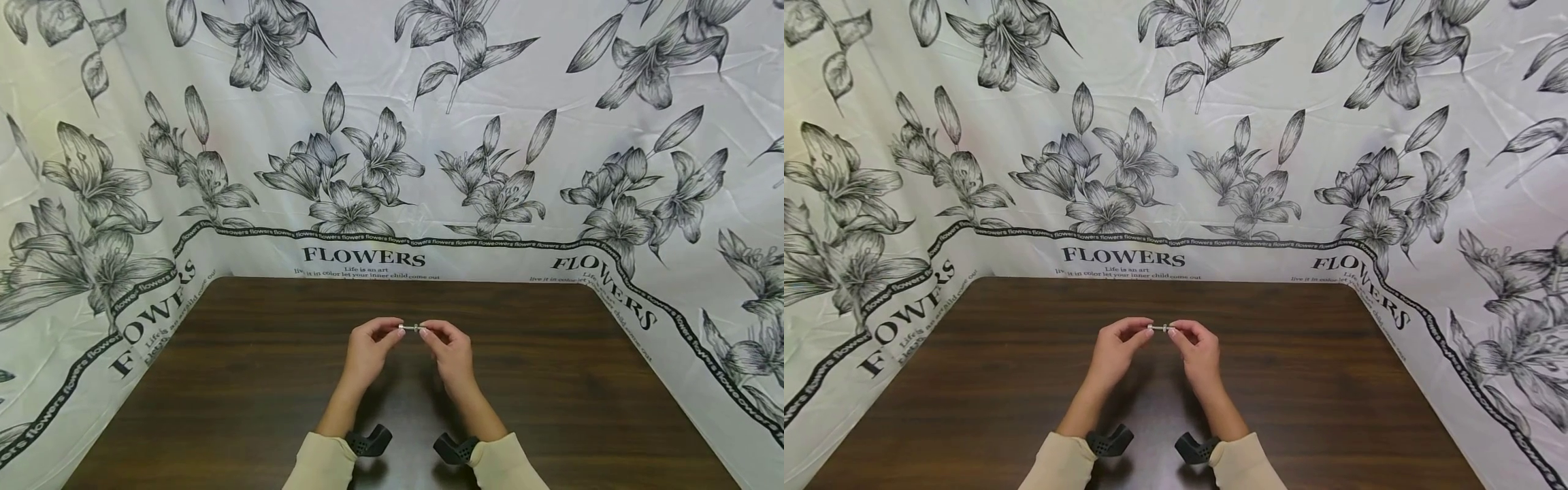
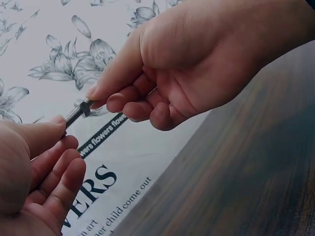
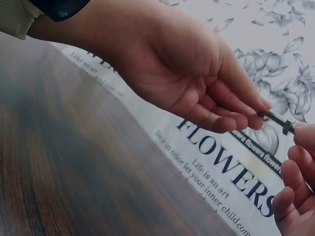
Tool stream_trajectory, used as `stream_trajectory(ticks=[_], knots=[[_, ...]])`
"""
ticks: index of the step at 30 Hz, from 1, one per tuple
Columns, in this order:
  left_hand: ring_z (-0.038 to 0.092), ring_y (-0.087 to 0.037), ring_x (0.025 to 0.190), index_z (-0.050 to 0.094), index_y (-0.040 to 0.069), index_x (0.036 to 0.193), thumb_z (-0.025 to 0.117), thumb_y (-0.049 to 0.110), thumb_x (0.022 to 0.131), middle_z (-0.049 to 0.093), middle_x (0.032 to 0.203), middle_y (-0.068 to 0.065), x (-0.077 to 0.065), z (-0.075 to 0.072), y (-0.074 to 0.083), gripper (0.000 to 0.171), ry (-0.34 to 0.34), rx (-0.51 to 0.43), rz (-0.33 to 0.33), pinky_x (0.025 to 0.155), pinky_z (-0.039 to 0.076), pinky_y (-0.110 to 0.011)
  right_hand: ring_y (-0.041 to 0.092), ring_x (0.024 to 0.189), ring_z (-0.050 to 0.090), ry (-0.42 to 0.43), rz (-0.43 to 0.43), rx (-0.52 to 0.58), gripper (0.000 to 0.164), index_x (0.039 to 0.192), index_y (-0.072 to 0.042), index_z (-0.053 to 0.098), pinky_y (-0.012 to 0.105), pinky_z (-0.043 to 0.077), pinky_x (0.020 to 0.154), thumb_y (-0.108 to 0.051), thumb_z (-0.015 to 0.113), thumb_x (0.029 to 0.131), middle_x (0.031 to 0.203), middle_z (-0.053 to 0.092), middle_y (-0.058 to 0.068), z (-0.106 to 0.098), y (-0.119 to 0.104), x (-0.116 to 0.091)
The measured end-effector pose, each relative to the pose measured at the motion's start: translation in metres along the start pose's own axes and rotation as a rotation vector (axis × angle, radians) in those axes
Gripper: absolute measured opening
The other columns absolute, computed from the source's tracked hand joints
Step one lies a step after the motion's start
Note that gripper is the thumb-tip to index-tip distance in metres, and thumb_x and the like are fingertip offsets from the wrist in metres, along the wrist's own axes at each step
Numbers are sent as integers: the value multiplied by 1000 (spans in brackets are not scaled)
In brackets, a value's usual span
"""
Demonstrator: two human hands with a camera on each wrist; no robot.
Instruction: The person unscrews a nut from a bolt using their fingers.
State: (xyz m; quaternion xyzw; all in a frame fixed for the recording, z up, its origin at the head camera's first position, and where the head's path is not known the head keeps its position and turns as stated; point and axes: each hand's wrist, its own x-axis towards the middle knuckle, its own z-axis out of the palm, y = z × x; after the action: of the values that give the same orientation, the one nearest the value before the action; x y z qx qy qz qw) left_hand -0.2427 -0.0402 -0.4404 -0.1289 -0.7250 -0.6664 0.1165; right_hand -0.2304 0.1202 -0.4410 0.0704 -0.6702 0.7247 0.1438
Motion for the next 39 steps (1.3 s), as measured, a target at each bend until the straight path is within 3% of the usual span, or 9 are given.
stream_trajectory(ticks=[3,7,13,18,24,28,39], knots=[[66,-23,75,71,-4,101,72,-1,85,70,85,-15,-1,0,3,16,-7,2,-8,66,55,-27,11,55,45,4,-4,-2,10,95,10,68,21,37,50,2,69,88,73,60,0,0,-2,-1],[66,-20,76,73,2,101,75,5,84,71,85,-9,1,1,-11,18,-6,5,-2,68,55,-27,9,54,45,7,-6,-15,11,95,11,68,21,37,49,2,69,87,73,60,-1,-1,-4,-2],[65,-19,73,75,7,96,76,8,84,71,82,-3,0,0,-10,12,-2,59,2,65,54,-27,9,54,44,-17,-10,-25,12,95,13,66,21,37,49,5,68,87,73,58,2,-3,-5,-2],[63,-16,72,76,8,94,77,9,83,70,81,-1,0,1,-12,11,-2,99,8,63,52,-25,11,54,44,-48,38,-39,11,93,11,66,22,36,49,0,64,92,68,54,4,-3,-7,-2],[62,-14,72,76,8,94,78,9,82,70,82,0,-2,4,-17,11,-16,107,5,64,52,-24,10,48,38,-101,119,-128,39,73,13,60,22,31,49,-14,53,101,54,45,1,-3,-8,-3],[63,-15,73,76,8,93,77,10,83,70,83,0,-3,7,-19,11,-34,104,2,64,52,-25,8,45,35,-134,139,-175,47,71,15,61,22,28,47,-17,49,103,49,41,-1,-3,-7,-3],[64,-15,74,76,9,93,78,11,82,71,83,0,-3,9,-20,11,-39,99,-8,65,53,-26,7,45,33,-149,167,-126,39,75,17,58,21,27,45,-13,55,99,51,41,1,-5,-6,-2]])
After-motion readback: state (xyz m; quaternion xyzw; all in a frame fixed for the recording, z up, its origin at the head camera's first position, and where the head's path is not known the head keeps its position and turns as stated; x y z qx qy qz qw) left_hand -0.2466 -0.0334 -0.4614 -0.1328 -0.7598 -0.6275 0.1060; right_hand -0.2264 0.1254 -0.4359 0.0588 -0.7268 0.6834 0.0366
